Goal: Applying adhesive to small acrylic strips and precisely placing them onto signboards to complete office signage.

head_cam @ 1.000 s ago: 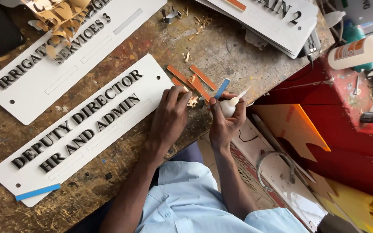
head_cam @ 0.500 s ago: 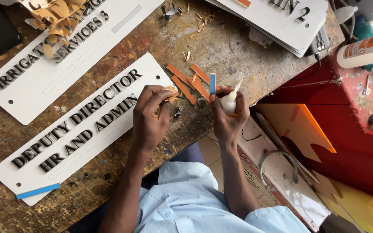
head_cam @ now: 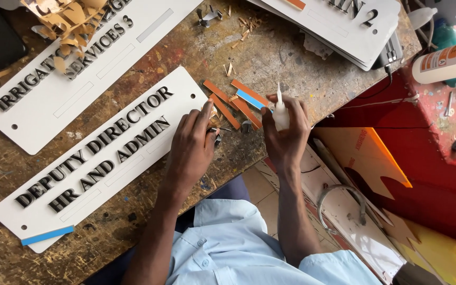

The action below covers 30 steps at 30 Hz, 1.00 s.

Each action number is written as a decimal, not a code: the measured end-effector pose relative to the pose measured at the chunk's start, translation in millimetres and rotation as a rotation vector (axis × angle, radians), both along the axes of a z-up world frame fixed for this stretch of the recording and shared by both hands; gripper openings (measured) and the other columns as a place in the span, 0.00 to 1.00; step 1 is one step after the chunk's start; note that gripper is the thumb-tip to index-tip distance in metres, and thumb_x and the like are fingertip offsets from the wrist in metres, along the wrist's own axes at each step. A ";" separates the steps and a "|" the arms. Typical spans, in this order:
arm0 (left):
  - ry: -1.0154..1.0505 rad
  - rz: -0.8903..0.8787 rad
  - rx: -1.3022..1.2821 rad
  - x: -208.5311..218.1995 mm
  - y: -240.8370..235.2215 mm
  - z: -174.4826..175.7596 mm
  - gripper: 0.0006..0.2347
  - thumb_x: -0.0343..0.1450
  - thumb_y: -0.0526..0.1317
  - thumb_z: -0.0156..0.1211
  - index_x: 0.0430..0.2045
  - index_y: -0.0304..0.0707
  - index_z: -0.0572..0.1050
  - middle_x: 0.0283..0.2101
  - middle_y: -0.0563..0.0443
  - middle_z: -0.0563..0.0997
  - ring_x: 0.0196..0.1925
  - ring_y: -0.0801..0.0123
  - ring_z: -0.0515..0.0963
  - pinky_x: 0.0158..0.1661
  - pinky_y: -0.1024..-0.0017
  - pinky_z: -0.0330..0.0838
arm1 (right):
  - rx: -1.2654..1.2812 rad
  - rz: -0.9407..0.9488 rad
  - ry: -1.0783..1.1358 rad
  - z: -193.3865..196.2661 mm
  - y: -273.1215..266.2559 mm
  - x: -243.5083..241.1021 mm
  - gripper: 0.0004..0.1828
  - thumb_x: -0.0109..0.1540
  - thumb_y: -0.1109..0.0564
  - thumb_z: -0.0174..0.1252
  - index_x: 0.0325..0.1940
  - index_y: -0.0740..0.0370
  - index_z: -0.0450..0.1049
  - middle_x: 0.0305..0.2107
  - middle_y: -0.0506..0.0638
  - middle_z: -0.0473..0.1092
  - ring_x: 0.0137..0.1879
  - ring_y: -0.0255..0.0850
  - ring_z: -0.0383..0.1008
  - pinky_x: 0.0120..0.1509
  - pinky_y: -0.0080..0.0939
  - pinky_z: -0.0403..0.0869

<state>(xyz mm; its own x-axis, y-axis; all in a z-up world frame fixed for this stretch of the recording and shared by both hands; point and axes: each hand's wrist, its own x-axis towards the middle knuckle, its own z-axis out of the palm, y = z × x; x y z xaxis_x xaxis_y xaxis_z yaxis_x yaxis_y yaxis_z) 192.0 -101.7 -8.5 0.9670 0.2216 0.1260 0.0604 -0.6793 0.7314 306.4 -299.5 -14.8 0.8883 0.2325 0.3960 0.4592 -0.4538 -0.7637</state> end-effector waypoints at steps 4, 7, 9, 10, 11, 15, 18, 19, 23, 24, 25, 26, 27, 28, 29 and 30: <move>0.070 0.015 0.052 7.8 -6.0 -13.9 0.22 0.78 0.25 0.64 0.71 0.16 0.72 0.45 0.30 0.81 0.45 0.49 0.83 0.44 0.56 0.82 | -0.024 0.042 0.031 -3.9 -6.9 -19.5 0.10 0.67 0.63 0.75 0.51 0.55 0.84 0.41 0.48 0.83 0.46 0.47 0.80 0.53 0.49 0.75; 0.074 0.014 0.136 8.5 -9.4 -22.6 0.20 0.79 0.30 0.64 0.69 0.23 0.75 0.47 0.37 0.79 0.47 0.53 0.83 0.44 0.59 0.80 | -0.022 0.104 0.089 -15.5 -8.4 -30.0 0.12 0.66 0.66 0.73 0.53 0.61 0.84 0.44 0.59 0.83 0.48 0.52 0.78 0.54 0.54 0.74; 0.025 0.039 0.150 6.1 -11.8 -24.3 0.16 0.78 0.30 0.66 0.62 0.26 0.80 0.45 0.42 0.75 0.46 0.55 0.80 0.42 0.59 0.81 | -0.090 0.132 0.037 -17.1 -5.1 -33.0 0.16 0.65 0.64 0.75 0.55 0.54 0.84 0.44 0.51 0.84 0.47 0.53 0.79 0.50 0.52 0.74; 0.027 0.037 0.151 5.9 -12.3 -24.8 0.16 0.78 0.30 0.66 0.62 0.26 0.80 0.45 0.42 0.75 0.46 0.55 0.80 0.42 0.59 0.81 | -0.088 0.130 0.039 -21.9 -6.2 -32.3 0.16 0.65 0.64 0.75 0.55 0.54 0.84 0.44 0.51 0.84 0.47 0.53 0.79 0.50 0.52 0.74; 0.016 0.040 0.141 5.3 -12.7 -25.1 0.14 0.79 0.30 0.65 0.60 0.27 0.80 0.44 0.44 0.74 0.46 0.56 0.80 0.42 0.59 0.81 | -0.105 0.122 0.020 -26.7 -7.1 -32.0 0.17 0.64 0.65 0.75 0.56 0.53 0.85 0.42 0.51 0.84 0.47 0.52 0.79 0.49 0.51 0.75; -0.021 0.053 0.095 2.3 -16.5 -23.2 0.08 0.81 0.29 0.61 0.53 0.30 0.80 0.42 0.46 0.70 0.44 0.56 0.77 0.37 0.57 0.78 | -0.127 0.096 -0.032 -33.7 -3.7 -30.2 0.15 0.64 0.65 0.74 0.52 0.52 0.84 0.37 0.50 0.83 0.44 0.51 0.78 0.46 0.51 0.74; -0.037 0.055 0.094 2.4 -17.2 -29.4 0.06 0.82 0.29 0.60 0.50 0.33 0.80 0.43 0.48 0.69 0.45 0.57 0.78 0.39 0.58 0.80 | -0.094 0.101 -0.013 -30.4 -3.8 -30.7 0.15 0.63 0.67 0.74 0.51 0.53 0.83 0.37 0.49 0.84 0.44 0.52 0.79 0.46 0.52 0.74; -0.035 0.054 0.091 -1.4 -16.8 -28.7 0.06 0.82 0.29 0.60 0.50 0.33 0.80 0.43 0.48 0.69 0.45 0.57 0.78 0.39 0.58 0.80 | -0.097 0.100 -0.012 -23.4 -3.2 -35.3 0.15 0.63 0.67 0.74 0.51 0.53 0.83 0.37 0.49 0.84 0.44 0.52 0.79 0.46 0.52 0.74; -0.077 0.024 0.048 -9.3 -11.9 -19.3 0.07 0.79 0.25 0.59 0.46 0.31 0.83 0.41 0.48 0.71 0.45 0.60 0.77 0.42 0.62 0.77 | 0.022 0.198 0.061 -7.8 6.4 -44.6 0.13 0.64 0.65 0.72 0.49 0.50 0.84 0.39 0.48 0.84 0.45 0.52 0.83 0.51 0.52 0.78; -0.078 0.020 0.014 -11.6 -11.0 -15.7 0.08 0.79 0.23 0.59 0.45 0.30 0.83 0.41 0.47 0.71 0.45 0.59 0.77 0.43 0.61 0.77 | 0.054 0.209 0.090 -7.1 8.8 -48.5 0.13 0.64 0.65 0.73 0.49 0.49 0.85 0.39 0.47 0.85 0.46 0.50 0.85 0.52 0.51 0.78; -0.074 0.016 0.009 -16.1 -10.6 -20.0 0.08 0.79 0.23 0.59 0.45 0.30 0.83 0.41 0.47 0.71 0.45 0.59 0.77 0.43 0.61 0.77 | 0.050 0.204 0.095 -9.0 11.6 -52.0 0.13 0.64 0.65 0.73 0.49 0.49 0.85 0.39 0.47 0.85 0.46 0.50 0.85 0.52 0.51 0.78; -0.077 0.025 0.004 -18.3 -8.9 -24.1 0.08 0.79 0.23 0.59 0.46 0.32 0.83 0.42 0.48 0.70 0.45 0.58 0.78 0.42 0.59 0.77 | 0.063 0.225 0.112 -10.8 16.2 -52.3 0.13 0.64 0.65 0.72 0.49 0.50 0.85 0.40 0.48 0.84 0.47 0.50 0.85 0.53 0.52 0.78; -0.080 0.033 -0.002 -20.8 -6.7 -28.0 0.08 0.79 0.23 0.60 0.47 0.33 0.82 0.42 0.49 0.70 0.45 0.56 0.79 0.42 0.57 0.78 | 0.076 0.245 0.129 -12.3 21.2 -52.9 0.13 0.64 0.66 0.71 0.49 0.51 0.85 0.40 0.49 0.84 0.47 0.50 0.86 0.54 0.53 0.78; -0.080 0.038 -0.002 -21.9 -5.7 -26.3 0.08 0.79 0.23 0.60 0.47 0.33 0.82 0.42 0.49 0.70 0.45 0.56 0.79 0.42 0.57 0.78 | 0.075 0.250 0.130 -7.5 24.0 -53.0 0.13 0.64 0.66 0.71 0.49 0.51 0.85 0.40 0.49 0.84 0.47 0.50 0.86 0.54 0.53 0.78; -0.085 0.036 -0.020 -23.0 -4.5 -24.9 0.07 0.80 0.24 0.60 0.46 0.34 0.80 0.42 0.49 0.70 0.45 0.53 0.79 0.41 0.54 0.78 | 0.076 0.267 0.143 -2.8 27.1 -53.2 0.13 0.66 0.65 0.71 0.52 0.53 0.84 0.43 0.52 0.84 0.49 0.52 0.85 0.54 0.53 0.77; -0.088 0.033 -0.042 -25.0 -4.6 -23.7 0.05 0.81 0.24 0.60 0.45 0.34 0.79 0.42 0.49 0.69 0.45 0.51 0.79 0.40 0.52 0.79 | 0.073 0.284 0.160 1.9 29.0 -54.3 0.13 0.67 0.64 0.70 0.54 0.55 0.82 0.46 0.55 0.83 0.51 0.54 0.85 0.55 0.54 0.76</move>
<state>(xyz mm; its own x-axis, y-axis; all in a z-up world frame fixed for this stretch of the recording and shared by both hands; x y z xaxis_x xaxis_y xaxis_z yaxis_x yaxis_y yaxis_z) 167.0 -106.3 -32.2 0.9448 0.2596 0.1998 0.0165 -0.6469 0.7624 252.1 -270.5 -12.9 0.8443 0.4557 0.2820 0.4314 -0.2659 -0.8621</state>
